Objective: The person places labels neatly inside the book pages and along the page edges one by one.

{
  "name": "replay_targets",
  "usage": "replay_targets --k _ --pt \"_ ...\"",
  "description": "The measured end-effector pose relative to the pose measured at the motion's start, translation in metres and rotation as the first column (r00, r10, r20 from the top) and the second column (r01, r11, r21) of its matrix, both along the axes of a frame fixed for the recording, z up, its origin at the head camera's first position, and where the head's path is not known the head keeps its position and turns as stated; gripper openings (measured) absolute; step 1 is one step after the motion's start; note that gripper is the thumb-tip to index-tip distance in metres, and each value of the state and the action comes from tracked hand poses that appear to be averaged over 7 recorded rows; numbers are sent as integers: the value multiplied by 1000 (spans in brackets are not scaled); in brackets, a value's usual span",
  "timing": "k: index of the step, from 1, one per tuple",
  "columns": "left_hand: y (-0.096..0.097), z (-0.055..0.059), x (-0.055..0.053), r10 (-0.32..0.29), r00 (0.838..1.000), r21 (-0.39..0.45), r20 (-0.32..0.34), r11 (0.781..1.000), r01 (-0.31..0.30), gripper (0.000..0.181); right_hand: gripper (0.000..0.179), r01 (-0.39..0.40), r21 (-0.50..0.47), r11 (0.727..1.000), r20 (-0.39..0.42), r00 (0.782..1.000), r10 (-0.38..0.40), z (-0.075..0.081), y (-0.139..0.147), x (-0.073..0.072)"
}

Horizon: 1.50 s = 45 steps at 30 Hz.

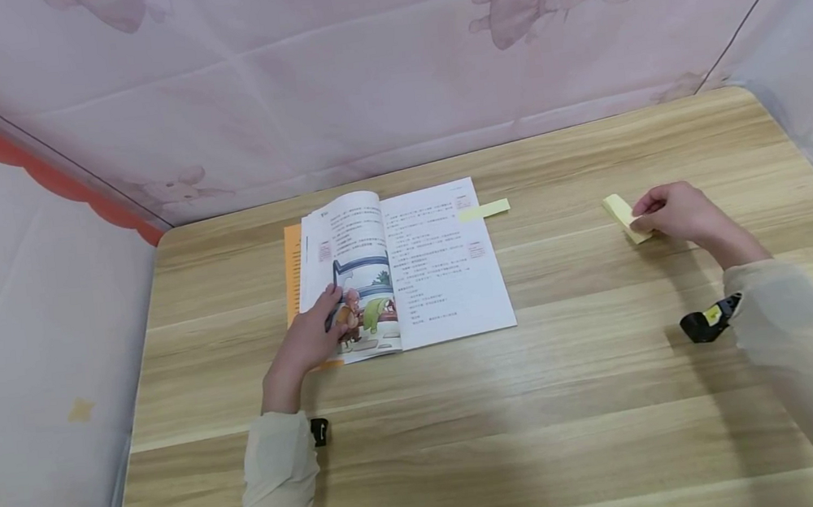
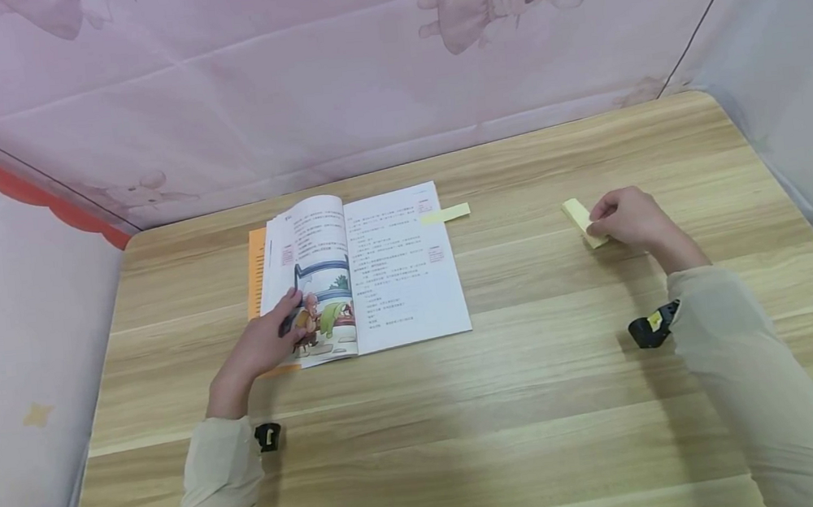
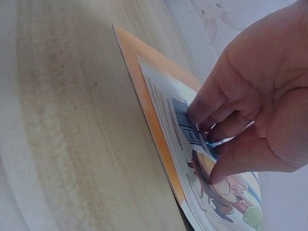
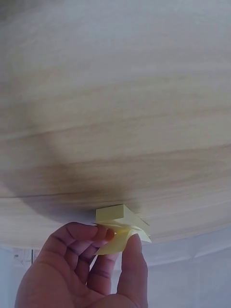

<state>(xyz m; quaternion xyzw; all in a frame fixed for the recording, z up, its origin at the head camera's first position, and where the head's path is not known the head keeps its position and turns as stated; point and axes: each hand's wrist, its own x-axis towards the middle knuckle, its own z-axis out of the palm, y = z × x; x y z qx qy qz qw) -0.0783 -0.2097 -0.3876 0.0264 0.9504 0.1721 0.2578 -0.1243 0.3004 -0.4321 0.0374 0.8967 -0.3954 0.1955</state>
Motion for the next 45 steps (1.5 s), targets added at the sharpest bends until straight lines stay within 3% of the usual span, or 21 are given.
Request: replay_targets --k 18,45 --pt "-1 -5 0 -12 1000 -8 -25 1000 12 58 27 -13 92 996 -114 993 23 0 -1 1" --pt "-1 -3 1 -23 1000 -7 -21 1000 22 57 20 12 87 996 -188 982 4 -4 -3 4"
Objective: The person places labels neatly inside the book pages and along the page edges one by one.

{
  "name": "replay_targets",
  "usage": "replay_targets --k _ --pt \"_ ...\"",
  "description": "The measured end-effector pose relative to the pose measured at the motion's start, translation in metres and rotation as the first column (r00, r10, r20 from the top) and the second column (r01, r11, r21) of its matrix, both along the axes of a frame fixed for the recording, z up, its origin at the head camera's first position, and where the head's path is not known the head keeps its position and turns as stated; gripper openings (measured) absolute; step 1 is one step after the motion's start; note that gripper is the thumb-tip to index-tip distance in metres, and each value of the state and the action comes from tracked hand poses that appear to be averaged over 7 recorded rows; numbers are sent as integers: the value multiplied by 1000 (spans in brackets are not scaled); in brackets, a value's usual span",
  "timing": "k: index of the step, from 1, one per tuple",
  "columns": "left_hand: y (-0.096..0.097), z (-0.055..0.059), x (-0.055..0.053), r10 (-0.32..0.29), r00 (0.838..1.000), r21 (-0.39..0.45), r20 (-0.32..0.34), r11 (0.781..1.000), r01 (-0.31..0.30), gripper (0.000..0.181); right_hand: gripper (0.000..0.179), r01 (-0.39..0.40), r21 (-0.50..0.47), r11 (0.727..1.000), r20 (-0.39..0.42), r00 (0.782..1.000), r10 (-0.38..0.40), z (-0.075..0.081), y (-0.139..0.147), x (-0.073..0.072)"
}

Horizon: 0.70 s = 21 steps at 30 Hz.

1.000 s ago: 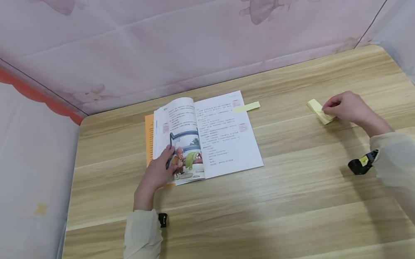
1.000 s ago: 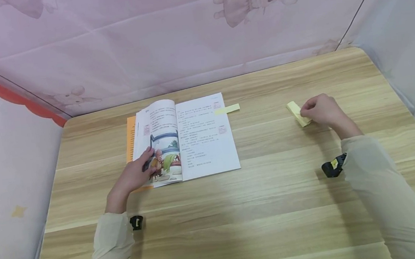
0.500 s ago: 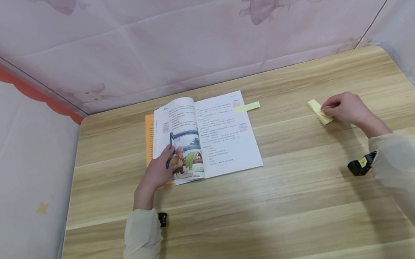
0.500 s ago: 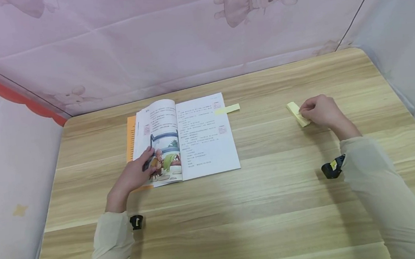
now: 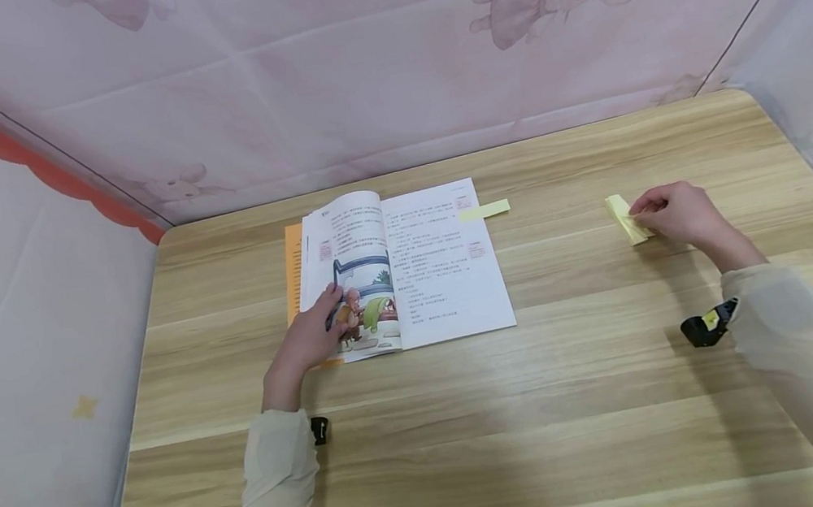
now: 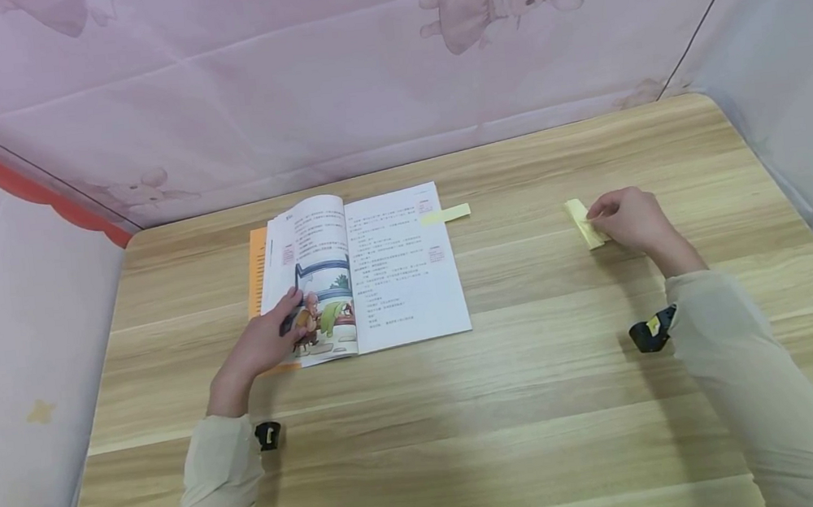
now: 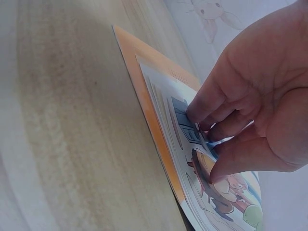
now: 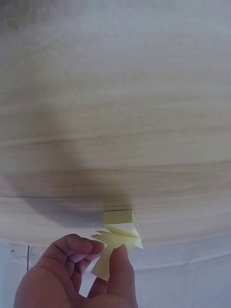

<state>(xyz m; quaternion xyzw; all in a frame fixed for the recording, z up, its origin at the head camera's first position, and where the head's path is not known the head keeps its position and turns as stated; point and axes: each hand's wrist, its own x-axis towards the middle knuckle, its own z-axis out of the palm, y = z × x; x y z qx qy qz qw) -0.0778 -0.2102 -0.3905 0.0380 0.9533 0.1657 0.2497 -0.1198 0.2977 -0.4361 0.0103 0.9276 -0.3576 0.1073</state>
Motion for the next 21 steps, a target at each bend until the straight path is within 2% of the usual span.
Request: replay_targets --k 8,21 --pt "0 0 0 4 1000 11 -4 1000 -4 57 30 26 12 1000 38 999 -27 4 0 1" --pt "1 3 2 14 1000 10 3 1000 -14 58 23 25 -32 999 81 996 -23 6 -3 1"
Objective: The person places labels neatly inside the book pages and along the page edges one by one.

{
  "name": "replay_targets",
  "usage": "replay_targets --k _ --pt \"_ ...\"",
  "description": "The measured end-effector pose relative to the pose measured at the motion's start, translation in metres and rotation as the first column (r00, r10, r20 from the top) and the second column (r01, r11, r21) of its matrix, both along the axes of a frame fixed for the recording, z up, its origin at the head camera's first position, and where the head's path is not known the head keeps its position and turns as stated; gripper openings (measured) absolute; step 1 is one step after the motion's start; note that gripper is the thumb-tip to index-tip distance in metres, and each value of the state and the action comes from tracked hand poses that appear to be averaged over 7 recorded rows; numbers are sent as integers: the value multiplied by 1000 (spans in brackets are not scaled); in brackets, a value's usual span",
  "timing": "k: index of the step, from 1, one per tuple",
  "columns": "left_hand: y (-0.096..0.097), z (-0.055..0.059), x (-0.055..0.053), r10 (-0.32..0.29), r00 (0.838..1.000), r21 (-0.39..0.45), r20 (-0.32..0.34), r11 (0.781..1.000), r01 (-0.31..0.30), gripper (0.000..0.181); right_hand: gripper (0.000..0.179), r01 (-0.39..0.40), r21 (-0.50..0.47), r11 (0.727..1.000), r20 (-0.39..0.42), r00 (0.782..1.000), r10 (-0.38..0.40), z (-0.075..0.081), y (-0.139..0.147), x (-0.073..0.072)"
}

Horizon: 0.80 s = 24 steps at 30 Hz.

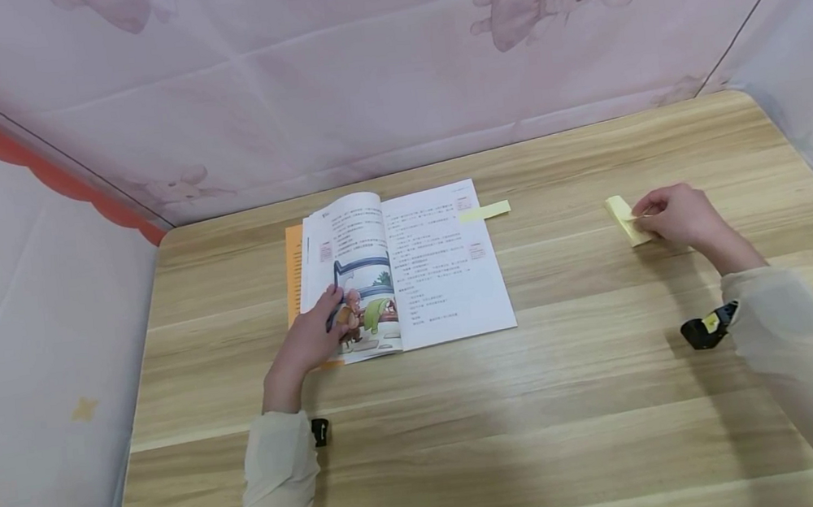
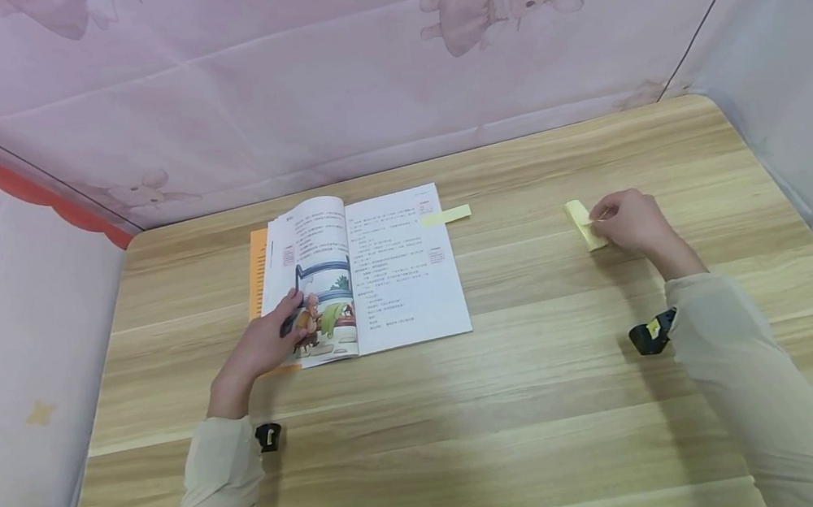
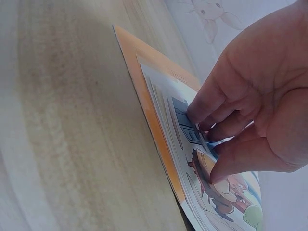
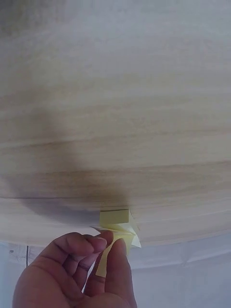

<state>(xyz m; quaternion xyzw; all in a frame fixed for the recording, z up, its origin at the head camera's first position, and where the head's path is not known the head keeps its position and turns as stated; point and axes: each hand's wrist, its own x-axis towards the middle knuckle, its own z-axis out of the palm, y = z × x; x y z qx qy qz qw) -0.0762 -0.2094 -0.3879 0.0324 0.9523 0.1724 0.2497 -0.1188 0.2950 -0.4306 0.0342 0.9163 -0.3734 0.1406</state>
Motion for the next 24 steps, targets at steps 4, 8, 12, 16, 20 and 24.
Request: replay_targets --k 4,8,12,16,20,24 --pt "0 0 0 2 1000 -1 -1 1000 -2 58 23 19 -33 999 27 999 -18 0 0 0" --pt "0 0 0 1 1000 -1 0 1000 -1 58 28 31 -66 997 59 998 -27 1 0 -1" --pt "0 0 0 6 1000 0 5 1000 -6 58 36 31 -105 994 94 995 -21 1 0 -2" --pt "-1 -1 0 12 1000 2 6 1000 -12 58 42 23 -139 990 131 991 -4 2 0 -3" --pt "-2 -2 -1 -12 1000 6 -11 1000 12 58 48 15 -131 991 153 988 5 3 0 -4" --pt "-2 -3 -2 -34 999 9 -27 999 34 57 49 18 -115 993 163 987 1 3 0 -4"
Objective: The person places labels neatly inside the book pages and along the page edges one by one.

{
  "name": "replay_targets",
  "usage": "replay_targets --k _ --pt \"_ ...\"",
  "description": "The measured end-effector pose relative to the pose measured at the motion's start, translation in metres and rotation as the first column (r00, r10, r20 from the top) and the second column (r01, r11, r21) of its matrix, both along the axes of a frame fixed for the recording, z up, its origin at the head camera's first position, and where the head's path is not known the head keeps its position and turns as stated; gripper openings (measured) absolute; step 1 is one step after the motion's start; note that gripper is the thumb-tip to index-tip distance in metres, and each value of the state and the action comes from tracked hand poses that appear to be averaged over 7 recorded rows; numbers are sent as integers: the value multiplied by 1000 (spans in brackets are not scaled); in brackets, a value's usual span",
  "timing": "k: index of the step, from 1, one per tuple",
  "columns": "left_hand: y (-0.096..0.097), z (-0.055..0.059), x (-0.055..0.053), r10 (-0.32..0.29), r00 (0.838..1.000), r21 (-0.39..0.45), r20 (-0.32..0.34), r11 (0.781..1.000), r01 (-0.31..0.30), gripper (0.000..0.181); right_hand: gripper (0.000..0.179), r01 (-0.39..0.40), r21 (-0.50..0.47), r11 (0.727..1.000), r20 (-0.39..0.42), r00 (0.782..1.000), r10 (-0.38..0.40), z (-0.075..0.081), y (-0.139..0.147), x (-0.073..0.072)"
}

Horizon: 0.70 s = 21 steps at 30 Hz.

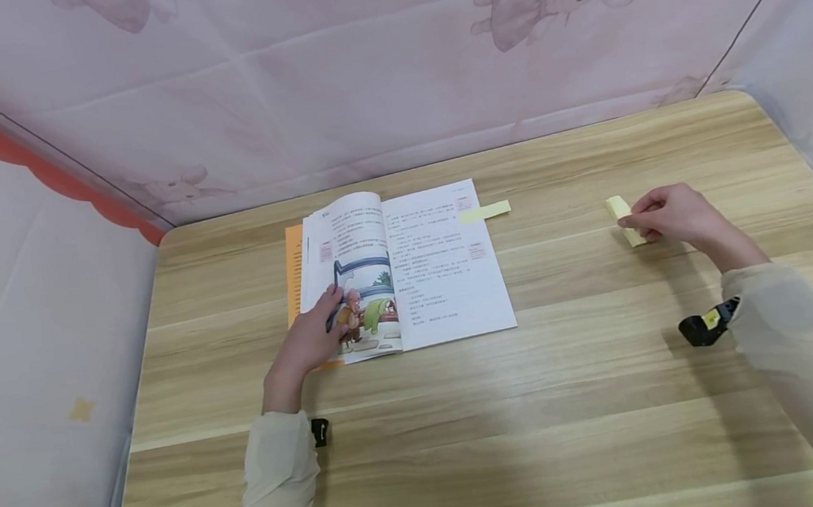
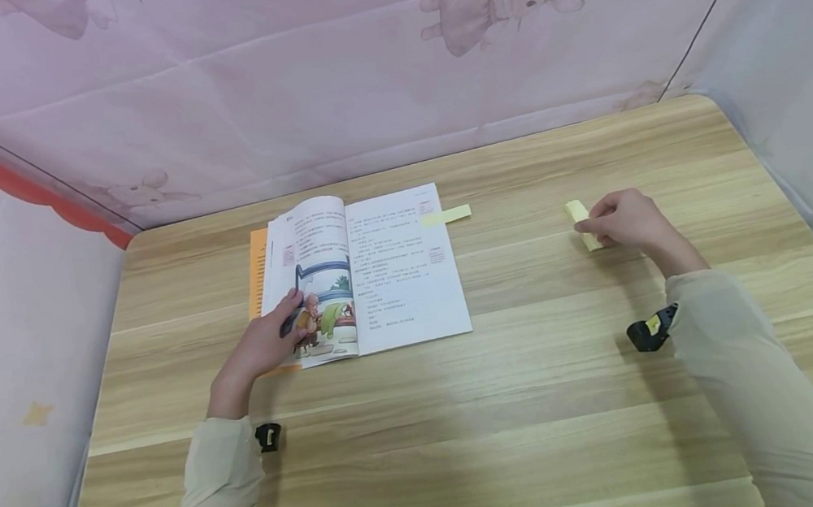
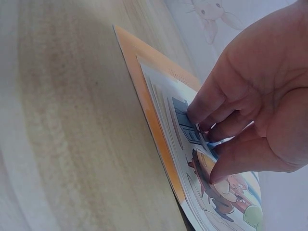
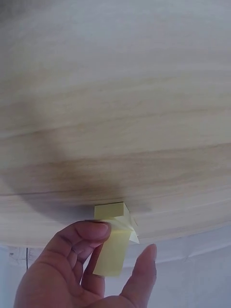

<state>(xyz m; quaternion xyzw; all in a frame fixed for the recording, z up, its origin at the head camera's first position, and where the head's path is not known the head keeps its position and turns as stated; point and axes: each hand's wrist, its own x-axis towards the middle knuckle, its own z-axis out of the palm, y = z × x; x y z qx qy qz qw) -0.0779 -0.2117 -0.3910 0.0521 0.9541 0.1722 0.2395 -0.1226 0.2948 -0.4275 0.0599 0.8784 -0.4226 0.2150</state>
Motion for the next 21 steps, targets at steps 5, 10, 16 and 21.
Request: replay_targets --k 5,10,16,21 --pt "0 0 0 -6 1000 5 -7 1000 7 57 38 10 0 1000 -19 1000 -10 -2 0 0" --pt "1 1 1 -6 1000 6 -7 1000 6 57 30 18 4 1000 -35 999 -18 -3 -1 -1" --pt "1 0 0 0 1000 2 -4 1000 0 57 27 28 -8 1000 -30 999 -28 -5 -3 -2" --pt "1 2 1 -3 1000 1 -5 1000 3 57 26 26 -14 1000 -30 999 -27 -5 -3 -2"
